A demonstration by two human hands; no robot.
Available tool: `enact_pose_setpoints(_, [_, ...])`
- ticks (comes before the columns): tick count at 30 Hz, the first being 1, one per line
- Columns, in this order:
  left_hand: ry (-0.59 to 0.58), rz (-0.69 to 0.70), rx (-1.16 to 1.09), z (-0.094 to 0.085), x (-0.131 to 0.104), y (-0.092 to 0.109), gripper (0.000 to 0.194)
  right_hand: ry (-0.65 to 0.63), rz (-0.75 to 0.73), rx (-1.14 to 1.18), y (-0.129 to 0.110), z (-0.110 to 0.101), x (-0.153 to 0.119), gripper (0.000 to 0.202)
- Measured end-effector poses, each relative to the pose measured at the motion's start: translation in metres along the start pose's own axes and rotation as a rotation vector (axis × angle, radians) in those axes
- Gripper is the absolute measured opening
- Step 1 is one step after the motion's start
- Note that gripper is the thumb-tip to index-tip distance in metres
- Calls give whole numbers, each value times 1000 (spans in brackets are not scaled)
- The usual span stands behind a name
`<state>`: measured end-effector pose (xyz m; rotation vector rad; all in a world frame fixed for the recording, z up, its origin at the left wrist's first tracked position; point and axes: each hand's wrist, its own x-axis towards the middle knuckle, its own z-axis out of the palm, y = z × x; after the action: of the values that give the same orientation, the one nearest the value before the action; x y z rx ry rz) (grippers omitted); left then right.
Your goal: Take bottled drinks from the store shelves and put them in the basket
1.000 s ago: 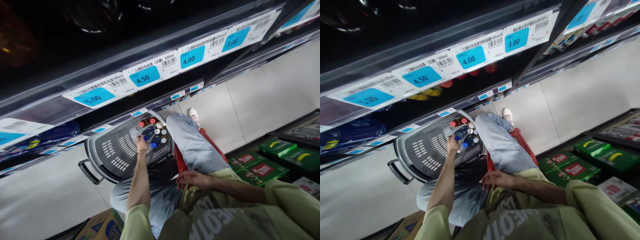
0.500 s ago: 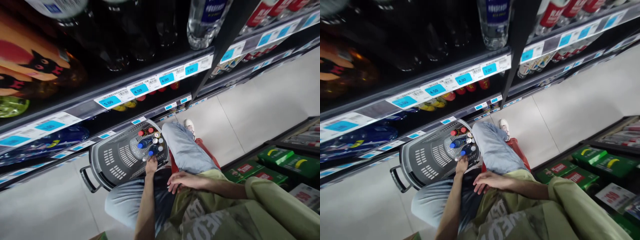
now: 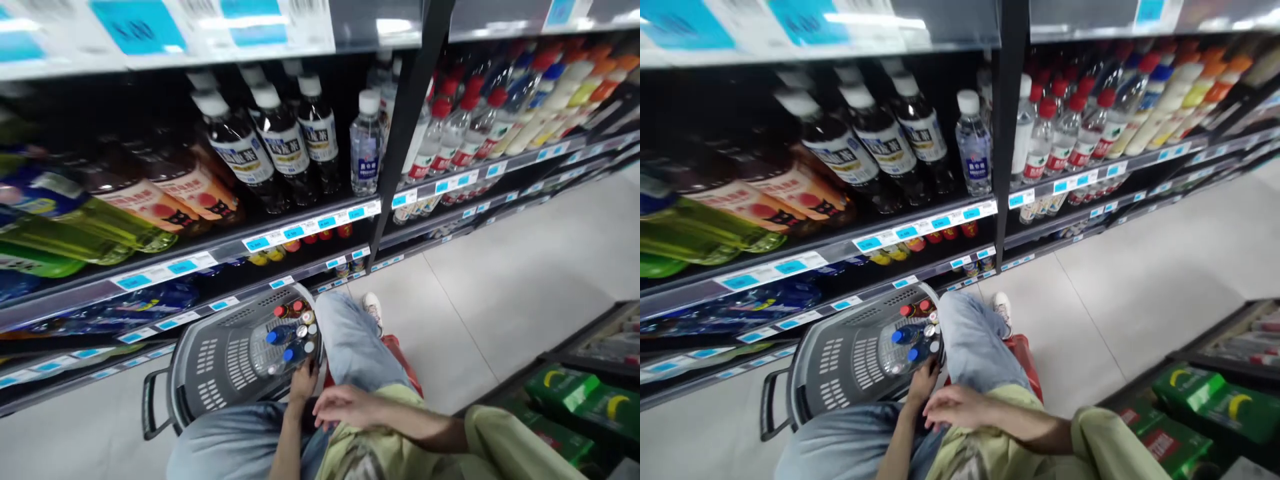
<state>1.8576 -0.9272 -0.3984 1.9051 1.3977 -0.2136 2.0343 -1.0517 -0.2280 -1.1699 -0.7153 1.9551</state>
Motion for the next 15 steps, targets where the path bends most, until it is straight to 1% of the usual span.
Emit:
enact_pose_setpoints(1, [30,32,3,4,-1,-5,46,52,-112,-117,-6,-6,-4,28])
enact_pose_setpoints(3, [111,82,3,15,-3,-16,50,219,-312,-278,-21,-28,-9,22])
enact_pose_setpoints(5, [191,114,-14,27,-4,-26,53,425,-435,-320,-34,-64,-6,25])
enact_pose_setpoints(6, [222,115,-26,32,-5,-30,55,536,-472,-319,-40,-86,-2,28])
enact_pose_setpoints(8, [268,95,-54,41,-6,-34,58,743,-520,-314,-50,-137,10,34])
enact_pose_setpoints(10, [294,74,-93,46,-8,-36,59,908,-558,-349,-58,-191,22,42])
enact_pose_setpoints(12, [310,71,-134,48,-10,-36,57,1048,-572,-466,-69,-241,31,50])
enact_pose_setpoints(13, [321,78,-151,48,-12,-35,56,1101,-576,-558,-78,-262,34,54])
enact_pose_setpoints(15, [351,94,-168,49,-14,-34,52,1167,-593,-804,-102,-297,38,60])
